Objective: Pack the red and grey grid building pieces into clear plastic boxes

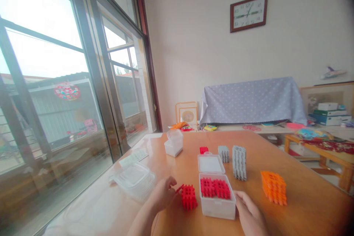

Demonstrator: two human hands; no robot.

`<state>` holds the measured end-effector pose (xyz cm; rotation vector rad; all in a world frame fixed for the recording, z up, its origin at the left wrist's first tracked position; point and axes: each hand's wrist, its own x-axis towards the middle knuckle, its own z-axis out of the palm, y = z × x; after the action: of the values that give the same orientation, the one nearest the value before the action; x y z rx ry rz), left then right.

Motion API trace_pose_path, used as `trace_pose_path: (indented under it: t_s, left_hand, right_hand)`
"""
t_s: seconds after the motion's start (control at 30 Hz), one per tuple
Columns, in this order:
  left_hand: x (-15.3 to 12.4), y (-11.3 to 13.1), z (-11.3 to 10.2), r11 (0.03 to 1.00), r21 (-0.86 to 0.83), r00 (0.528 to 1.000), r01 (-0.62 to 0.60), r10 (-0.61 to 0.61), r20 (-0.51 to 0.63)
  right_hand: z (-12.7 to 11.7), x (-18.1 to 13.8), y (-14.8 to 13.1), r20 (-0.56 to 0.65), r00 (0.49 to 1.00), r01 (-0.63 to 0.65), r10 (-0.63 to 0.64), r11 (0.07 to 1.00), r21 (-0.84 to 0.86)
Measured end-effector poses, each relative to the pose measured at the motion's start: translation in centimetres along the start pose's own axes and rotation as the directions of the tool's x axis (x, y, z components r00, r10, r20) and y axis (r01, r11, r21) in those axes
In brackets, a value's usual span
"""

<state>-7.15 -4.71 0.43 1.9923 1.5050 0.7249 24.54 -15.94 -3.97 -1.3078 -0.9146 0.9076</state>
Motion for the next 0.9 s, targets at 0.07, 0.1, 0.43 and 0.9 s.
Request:
trace_pose_path:
  t_s: [0.07,0.1,0.43,0.9]
  left_hand:
    - [-0.5,0.3,-0.1,1.0,-0.02,1.0,0.004,-0.004,0.024]
    - [-0.8,0.4,-0.2,0.999,-0.034,0.999,0.005,-0.004,0.035]
    - [-0.8,0.4,0.7,0.991,-0.134,0.996,0.005,-0.017,-0.087]
    - [-0.6,7.8,-0.3,0.848,-0.51,0.99,-0.142,0.111,-0.09]
  right_hand:
    - [-0.1,0.1,0.3,0.012,1.0,0.001,-0.001,1.0,-0.002]
    - [-0.2,0.2,0.3,0.016,1.0,0.001,-0.001,1.0,-0.002]
    - [-0.1,-0.1,0.0,-0.015,1.0,0.005,-0.006,0.999,-0.034]
    - [0.2,0.2,0.2,-0.026,0.998,0.058,-0.058,0.998,0.007]
